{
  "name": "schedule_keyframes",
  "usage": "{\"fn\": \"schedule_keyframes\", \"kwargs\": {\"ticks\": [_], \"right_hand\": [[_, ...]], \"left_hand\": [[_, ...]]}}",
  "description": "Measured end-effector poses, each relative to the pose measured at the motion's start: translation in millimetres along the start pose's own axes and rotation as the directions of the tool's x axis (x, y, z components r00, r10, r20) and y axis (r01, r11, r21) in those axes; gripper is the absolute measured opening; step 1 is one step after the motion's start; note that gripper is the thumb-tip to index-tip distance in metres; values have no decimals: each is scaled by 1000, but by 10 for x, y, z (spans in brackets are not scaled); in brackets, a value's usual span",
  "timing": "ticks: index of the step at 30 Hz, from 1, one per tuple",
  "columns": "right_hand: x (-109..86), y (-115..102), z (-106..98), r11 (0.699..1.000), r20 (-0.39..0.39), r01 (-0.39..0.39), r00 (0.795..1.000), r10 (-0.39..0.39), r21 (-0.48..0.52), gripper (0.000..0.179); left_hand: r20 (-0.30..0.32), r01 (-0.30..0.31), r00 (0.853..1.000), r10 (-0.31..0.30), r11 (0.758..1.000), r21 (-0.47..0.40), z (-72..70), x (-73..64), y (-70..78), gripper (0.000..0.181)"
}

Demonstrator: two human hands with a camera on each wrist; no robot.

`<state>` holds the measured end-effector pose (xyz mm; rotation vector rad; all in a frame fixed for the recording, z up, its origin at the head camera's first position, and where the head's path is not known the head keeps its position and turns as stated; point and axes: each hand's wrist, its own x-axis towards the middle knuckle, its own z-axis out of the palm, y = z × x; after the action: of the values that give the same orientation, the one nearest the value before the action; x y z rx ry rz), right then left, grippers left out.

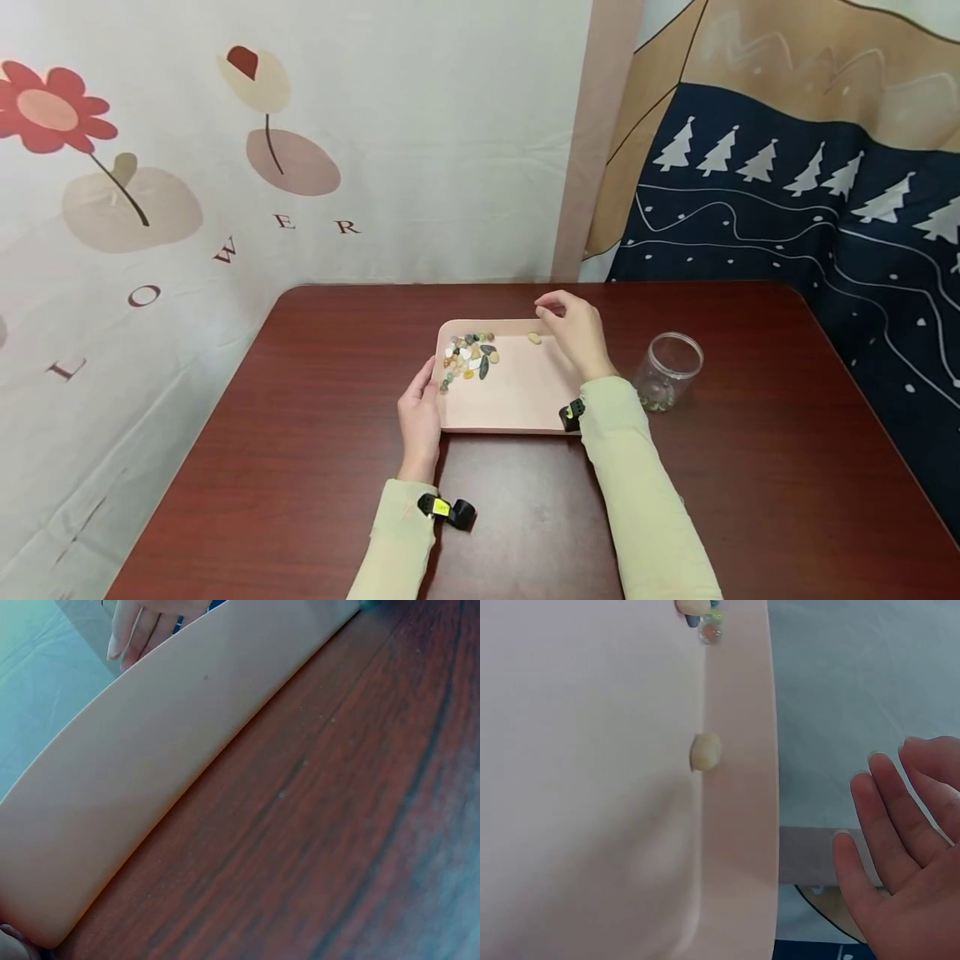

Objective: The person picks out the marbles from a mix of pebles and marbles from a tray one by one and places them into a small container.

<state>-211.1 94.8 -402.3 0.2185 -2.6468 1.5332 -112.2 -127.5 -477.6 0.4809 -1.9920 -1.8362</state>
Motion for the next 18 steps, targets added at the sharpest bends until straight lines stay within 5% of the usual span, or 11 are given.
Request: {"fn": "schedule_keyframes", "kwargs": {"ticks": [13, 18], "right_hand": [[73, 14, 240, 994, 131, -105, 985, 108, -30, 17], [120, -1, 314, 994, 168, -82, 981, 93, -67, 20]], "left_hand": [[-15, 18, 1000, -18, 1000, 19, 5, -8, -13, 35], [-20, 19, 1000, -19, 1000, 9, 22, -20, 1, 35]]}}
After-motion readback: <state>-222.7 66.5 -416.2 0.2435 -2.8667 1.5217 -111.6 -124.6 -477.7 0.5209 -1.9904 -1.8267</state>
